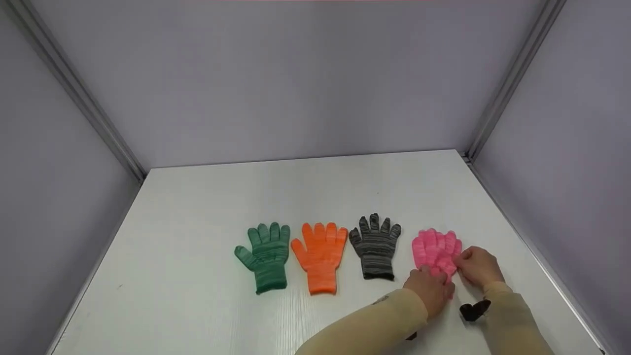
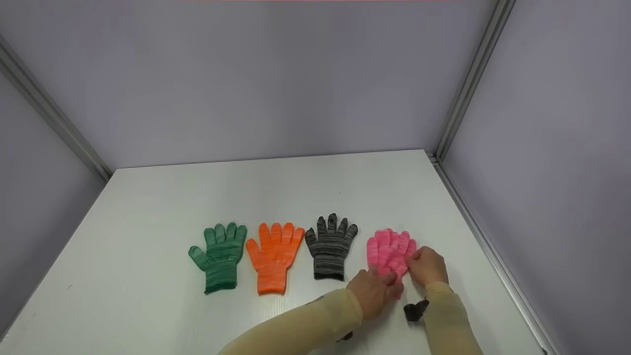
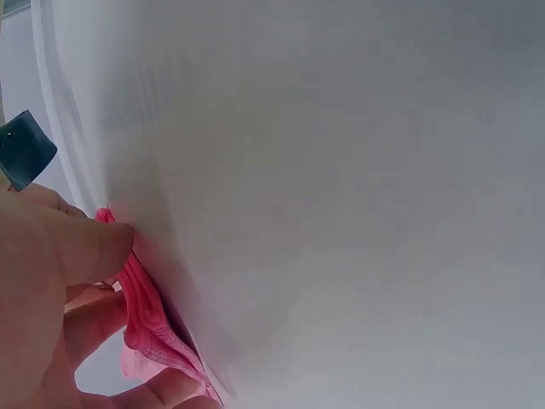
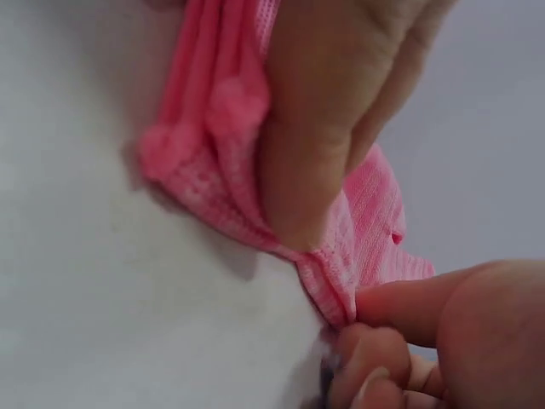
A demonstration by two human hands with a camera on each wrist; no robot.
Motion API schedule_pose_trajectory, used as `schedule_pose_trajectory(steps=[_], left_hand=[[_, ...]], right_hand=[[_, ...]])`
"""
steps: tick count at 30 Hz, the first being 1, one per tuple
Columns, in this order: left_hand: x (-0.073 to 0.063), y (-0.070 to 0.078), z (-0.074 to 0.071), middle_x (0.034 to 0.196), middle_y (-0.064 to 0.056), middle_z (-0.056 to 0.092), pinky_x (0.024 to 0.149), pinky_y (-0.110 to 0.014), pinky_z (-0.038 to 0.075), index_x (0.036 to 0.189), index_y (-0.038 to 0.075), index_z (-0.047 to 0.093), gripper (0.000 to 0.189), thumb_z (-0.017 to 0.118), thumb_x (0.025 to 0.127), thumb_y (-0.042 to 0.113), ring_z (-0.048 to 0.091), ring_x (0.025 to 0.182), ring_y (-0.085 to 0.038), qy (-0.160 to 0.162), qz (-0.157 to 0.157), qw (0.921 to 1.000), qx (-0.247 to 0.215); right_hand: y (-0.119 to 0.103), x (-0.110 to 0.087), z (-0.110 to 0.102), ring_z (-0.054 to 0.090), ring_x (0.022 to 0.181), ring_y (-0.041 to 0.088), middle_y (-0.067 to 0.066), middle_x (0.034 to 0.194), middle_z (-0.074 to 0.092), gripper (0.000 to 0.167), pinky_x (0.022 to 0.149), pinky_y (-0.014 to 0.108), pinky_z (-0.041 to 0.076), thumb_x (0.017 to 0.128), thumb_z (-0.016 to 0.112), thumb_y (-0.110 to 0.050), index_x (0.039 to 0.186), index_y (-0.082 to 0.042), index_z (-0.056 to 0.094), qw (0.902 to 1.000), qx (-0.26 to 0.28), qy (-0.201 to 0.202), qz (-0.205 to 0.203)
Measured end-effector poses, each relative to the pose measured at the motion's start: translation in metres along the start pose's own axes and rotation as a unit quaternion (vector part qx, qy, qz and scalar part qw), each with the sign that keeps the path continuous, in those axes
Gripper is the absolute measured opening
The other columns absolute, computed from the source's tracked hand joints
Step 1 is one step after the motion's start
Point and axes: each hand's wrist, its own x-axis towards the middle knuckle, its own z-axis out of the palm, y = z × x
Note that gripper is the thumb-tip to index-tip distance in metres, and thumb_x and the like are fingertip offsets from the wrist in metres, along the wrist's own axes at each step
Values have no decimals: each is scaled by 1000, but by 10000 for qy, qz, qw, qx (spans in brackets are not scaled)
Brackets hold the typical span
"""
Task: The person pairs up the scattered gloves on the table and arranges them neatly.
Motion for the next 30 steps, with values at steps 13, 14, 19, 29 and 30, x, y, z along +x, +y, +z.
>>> schedule_pose_trajectory(steps=[13, 14, 19, 29, 30], left_hand=[[0, -2, 0, 115, 15, 47, 76, -33, 49, 134, 43, 44, 33, 40, 101, 38, 48, 90, -15, -108, 76, 9999, -15], [0, -2, 0, 115, 15, 47, 76, -33, 49, 134, 43, 43, 33, 40, 101, 38, 48, 90, -15, -116, 89, 9999, -13], [-1, -3, -1, 121, 19, 46, 81, -32, 48, 141, 44, 40, 39, 37, 102, 40, 46, 95, -14, -223, 71, 9997, -17], [-1, -4, 0, 132, 24, 42, 82, -30, 45, 136, 39, 49, 37, 37, 102, 43, 43, 98, -12, -269, -81, 9993, -264], [-1, -4, 0, 131, 24, 42, 80, -29, 44, 135, 39, 50, 36, 36, 102, 43, 42, 97, -12, -264, -131, 9988, -398]], right_hand=[[-31, 13, 0, 55, 72, 19, 10, 83, 63, 34, 59, 29, 48, 92, 58, -27, 101, 5, 65, 9990, 201, -42, -390], [-32, 15, 1, 56, 72, 19, 10, 82, 63, 35, 59, 29, 48, 92, 58, -27, 102, 6, 65, 9992, 199, -68, -342], [-34, 22, 2, 55, 73, 20, 10, 83, 62, 39, 59, 30, 47, 93, 58, -31, 101, 6, 65, 9995, 128, -172, -233], [-32, 35, 3, 55, 78, 20, 14, 93, 60, 48, 63, 28, 48, 92, 61, -29, 117, 12, 57, 9979, 418, -484, -33], [-31, 36, 3, 54, 75, 18, 12, 91, 60, 48, 62, 27, 48, 92, 61, -28, 117, 12, 57, 9973, 490, -552, -24]])
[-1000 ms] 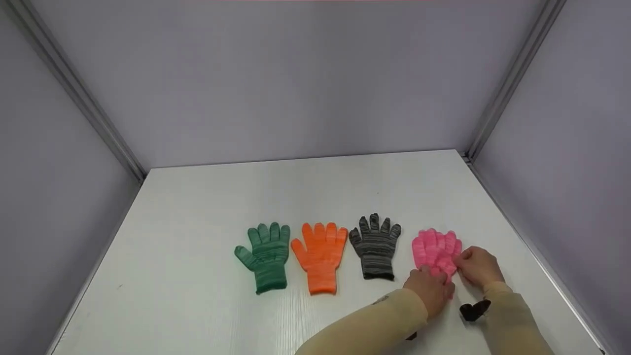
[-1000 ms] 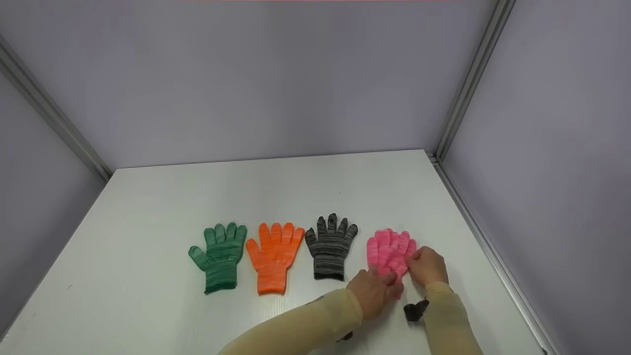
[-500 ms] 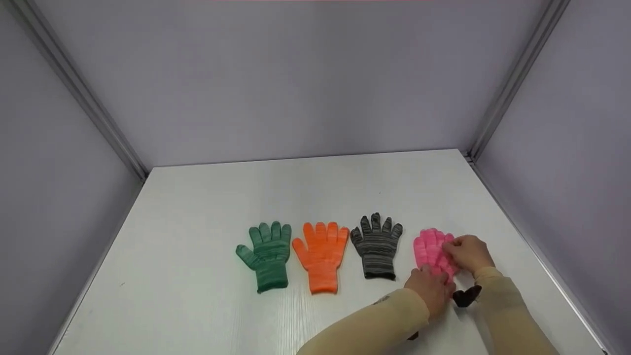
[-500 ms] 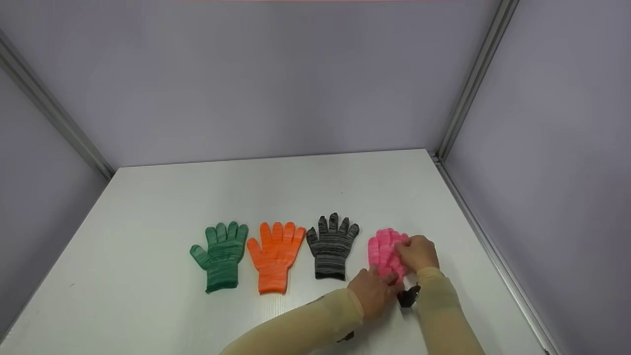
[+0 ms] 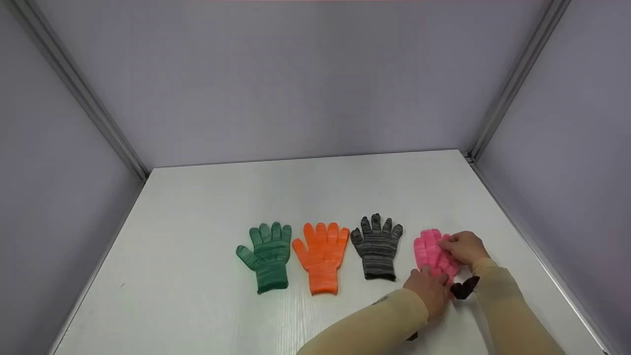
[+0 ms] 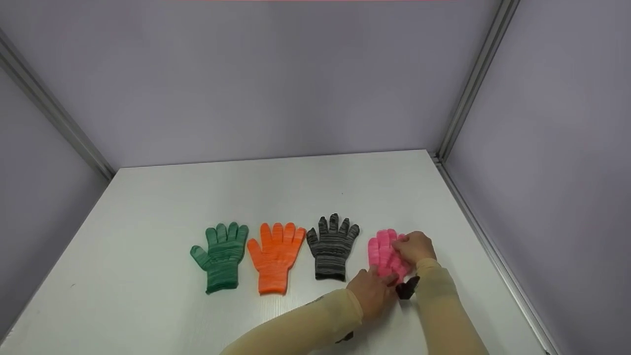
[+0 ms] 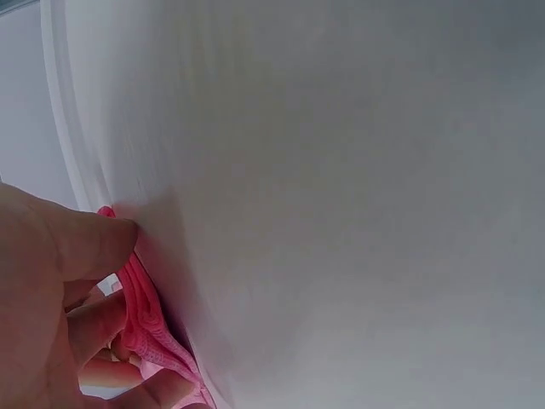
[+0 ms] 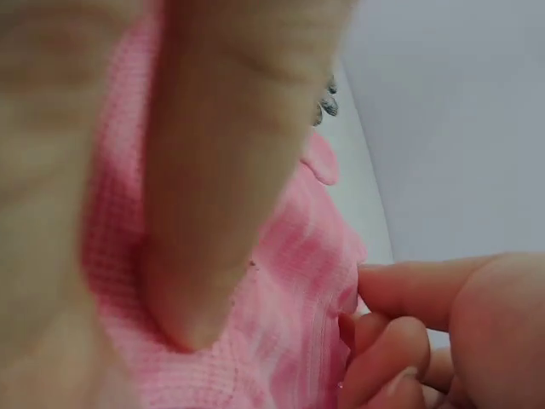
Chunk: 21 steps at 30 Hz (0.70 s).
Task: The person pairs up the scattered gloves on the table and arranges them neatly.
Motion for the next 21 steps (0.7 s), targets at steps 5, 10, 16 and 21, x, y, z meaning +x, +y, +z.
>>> schedule_pose_trajectory(steps=[5, 10, 16, 21], left_hand=[[0, -1, 2, 136, 27, 39, 78, -28, 42, 139, 39, 46, 39, 30, 103, 44, 39, 98, -10, -95, 17, 9996, -274], [-1, -1, 2, 147, 24, 28, 75, -29, 43, 145, 43, 35, 42, 36, 102, 41, 37, 100, -13, -207, 252, 9993, 184], [-1, -1, 3, 146, 22, 29, 72, -28, 44, 146, 39, 34, 47, 44, 100, 38, 39, 96, -13, -197, 351, 9989, 229], [-2, -2, 3, 146, 22, 29, 68, -27, 44, 148, 35, 31, 49, 43, 101, 36, 40, 95, -12, -162, 419, 9989, 164]], right_hand=[[2, 4, 1, 54, 71, 15, 7, 85, 57, 42, 60, 27, 47, 92, 63, -26, 115, 9, 57, 9999, 22, -159, 1], [-1, 5, 0, 54, 74, 18, 9, 87, 59, 35, 60, 28, 47, 90, 65, -27, 106, 4, 60, 9993, -334, -127, -122], [-8, 11, -3, 53, 68, 18, 8, 78, 59, 26, 56, 29, 47, 89, 65, -25, 94, 1, 61, 9974, -672, -150, -201], [-18, 15, -4, 53, 68, 19, 7, 76, 60, 25, 56, 30, 45, 89, 62, -24, 95, 0, 64, 9943, -905, 38, -559]])
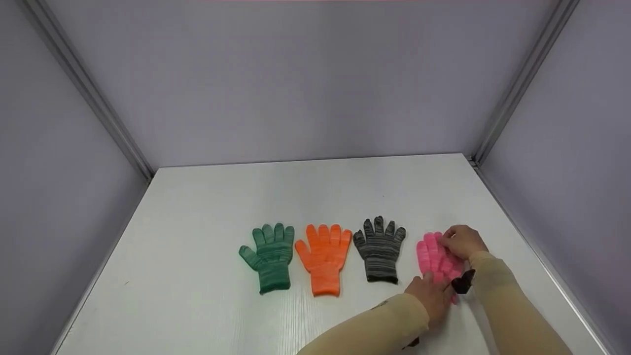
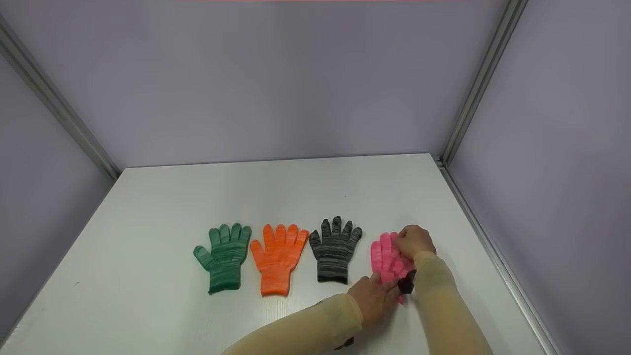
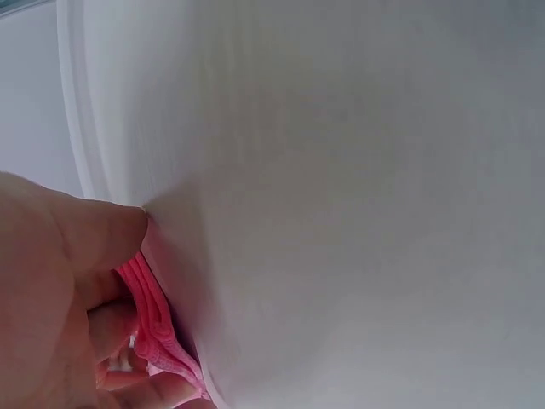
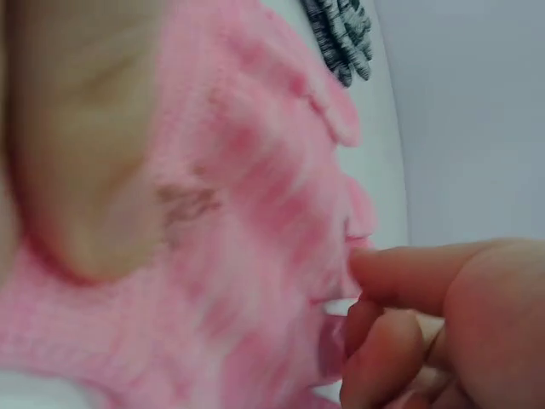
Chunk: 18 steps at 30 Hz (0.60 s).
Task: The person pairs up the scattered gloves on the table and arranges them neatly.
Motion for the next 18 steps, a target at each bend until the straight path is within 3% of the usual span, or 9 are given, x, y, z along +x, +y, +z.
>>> schedule_pose_trajectory(steps=[4, 11, 18], left_hand=[[-1, -1, 0, 147, 21, 30, 68, -27, 44, 149, 35, 30, 50, 45, 100, 35, 40, 95, -12, 37, 72, 10000, 40], [-4, 0, -2, 143, 23, 35, 73, -28, 44, 147, 38, 33, 47, 42, 100, 37, 40, 97, -12, -18, -14, 10000, -69], [-3, -1, 0, 142, 22, 38, 70, -25, 43, 147, 41, 31, 47, 41, 102, 36, 40, 96, -12, 11, -3, 9998, -192]], right_hand=[[-6, 5, -1, 55, 68, 18, 6, 73, 63, 28, 59, 31, 46, 89, 61, -25, 100, 1, 65, 9997, -88, -38, -205], [-8, 13, 0, 58, 78, 21, 7, 83, 65, 35, 71, 36, 49, 91, 63, -28, 104, 4, 66, 9986, -228, -469, -25], [-9, 17, 4, 57, 77, 21, 8, 82, 64, 29, 66, 33, 49, 91, 62, -26, 100, 1, 67, 9985, -78, -542, -79]])
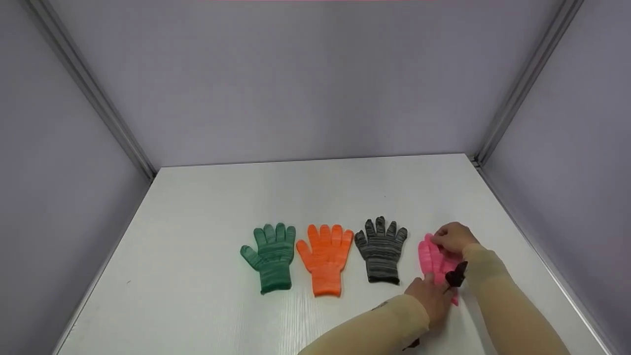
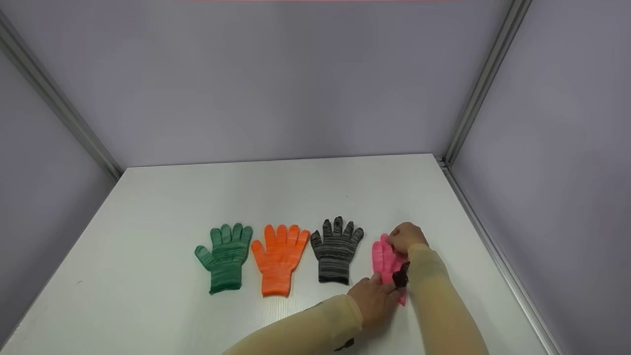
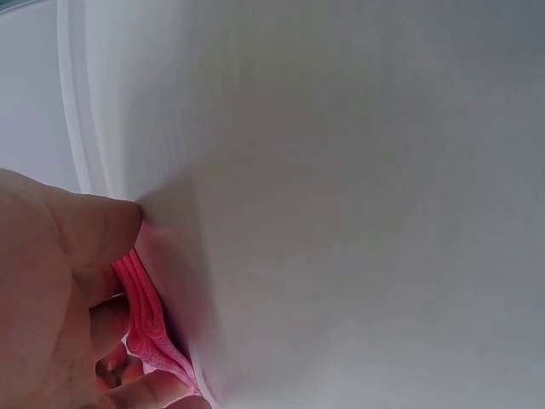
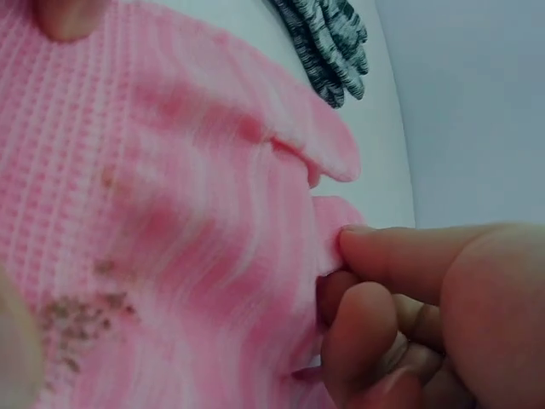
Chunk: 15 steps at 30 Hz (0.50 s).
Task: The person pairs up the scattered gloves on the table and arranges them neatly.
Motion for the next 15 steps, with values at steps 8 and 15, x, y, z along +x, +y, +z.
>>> schedule_pose_trajectory(steps=[8, 15], left_hand=[[1, 0, 2, 140, 23, 39, 69, -26, 43, 146, 42, 34, 45, 42, 102, 35, 40, 97, -11, 155, -62, 9998, -115], [3, 1, 6, 148, 26, 27, 71, -26, 44, 148, 41, 28, 47, 38, 102, 36, 41, 104, -9, 134, -182, 9997, 31]], right_hand=[[1, 0, 0, 56, 71, 19, 8, 78, 62, 29, 61, 31, 48, 92, 63, -27, 99, 1, 65, 9997, 137, 97, 176], [19, -9, -20, 59, 80, 23, 13, 91, 64, 28, 69, 38, 48, 92, 60, -25, 102, 1, 65, 9987, -84, 471, -187]])
